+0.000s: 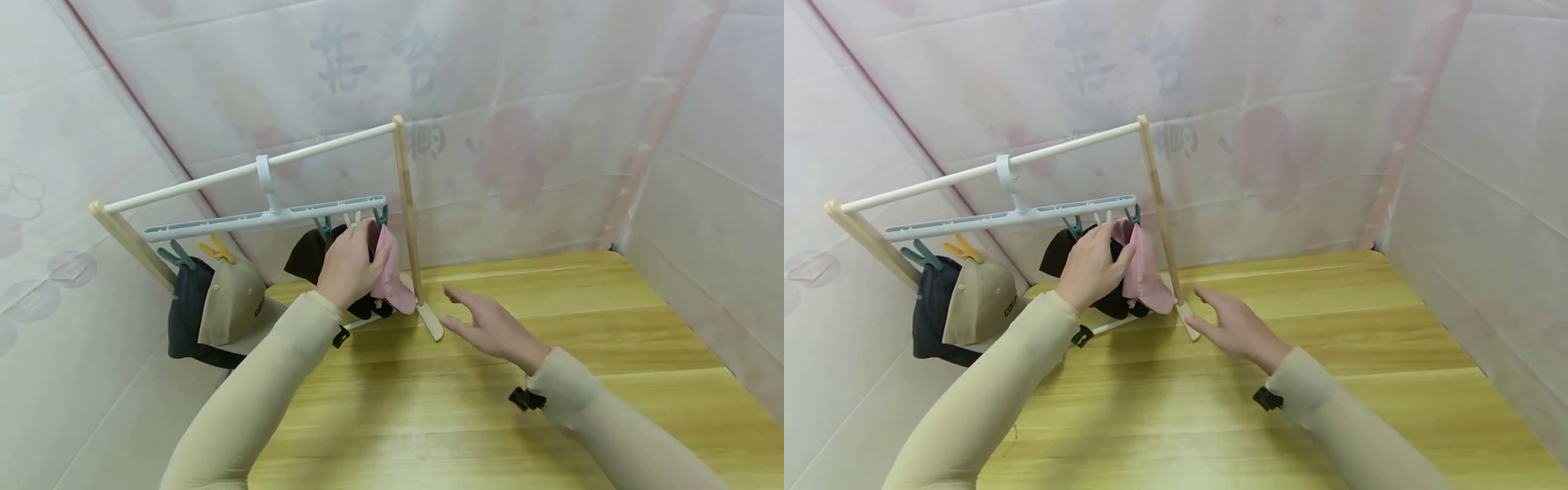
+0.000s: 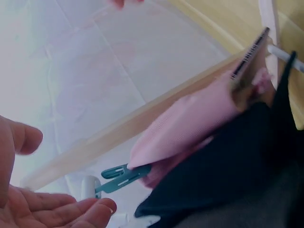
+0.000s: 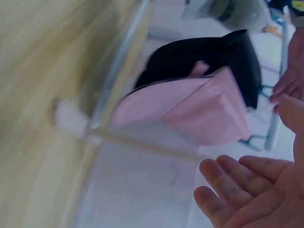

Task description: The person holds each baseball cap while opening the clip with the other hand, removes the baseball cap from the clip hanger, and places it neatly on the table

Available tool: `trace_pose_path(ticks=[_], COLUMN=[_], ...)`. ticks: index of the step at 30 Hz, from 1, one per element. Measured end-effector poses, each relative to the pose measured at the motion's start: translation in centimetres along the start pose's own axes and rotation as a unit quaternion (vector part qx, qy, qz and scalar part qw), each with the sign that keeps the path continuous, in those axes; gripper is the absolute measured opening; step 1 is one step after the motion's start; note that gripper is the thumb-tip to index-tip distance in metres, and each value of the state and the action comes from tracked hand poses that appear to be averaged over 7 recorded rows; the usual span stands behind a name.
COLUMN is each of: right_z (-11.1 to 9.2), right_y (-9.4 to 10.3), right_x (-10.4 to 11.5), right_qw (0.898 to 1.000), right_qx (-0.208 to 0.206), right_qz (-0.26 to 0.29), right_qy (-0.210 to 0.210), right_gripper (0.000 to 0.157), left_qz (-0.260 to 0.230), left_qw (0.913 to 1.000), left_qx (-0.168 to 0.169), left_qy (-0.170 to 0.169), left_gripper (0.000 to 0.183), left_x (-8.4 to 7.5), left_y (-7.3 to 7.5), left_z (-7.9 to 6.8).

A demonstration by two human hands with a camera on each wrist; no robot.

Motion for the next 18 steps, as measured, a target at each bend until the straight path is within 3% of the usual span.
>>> trace_pose_path(ticks=[6, 11, 18], right_z=[4.6, 8.0, 11.8], right_y=[-0.1, -0.3, -1.1], right_x=[3.2, 4.2, 4.8], right_qw=[0.999, 0.999, 0.999], right_qx=[0.001, -0.01, -0.019], right_qz=[0.024, 0.028, 0.041], right_qy=[-0.021, -0.025, -0.03], right_gripper=[0.068, 0.064, 0.062], left_qz=[-0.02, -0.036, -0.049], left_qw=[0.9957, 0.985, 0.9727], left_qx=[0.054, 0.113, 0.163], left_qy=[0.073, 0.126, 0.158], left_gripper=[0.039, 0.039, 0.044], left_x=[-0.2, -0.3, 0.1], left_y=[-0.6, -1.1, -1.7], left_z=[2.1, 3.1, 4.1])
Point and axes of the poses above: each hand's wrist, its own z-axis towards the middle knuckle, its own y-axis out of the back of the hand, x = y × z, the point moved 2 cm from there along z, towards the middle knuckle, and after that the axes turned 14 degrees about z, right-handed, at the moved point
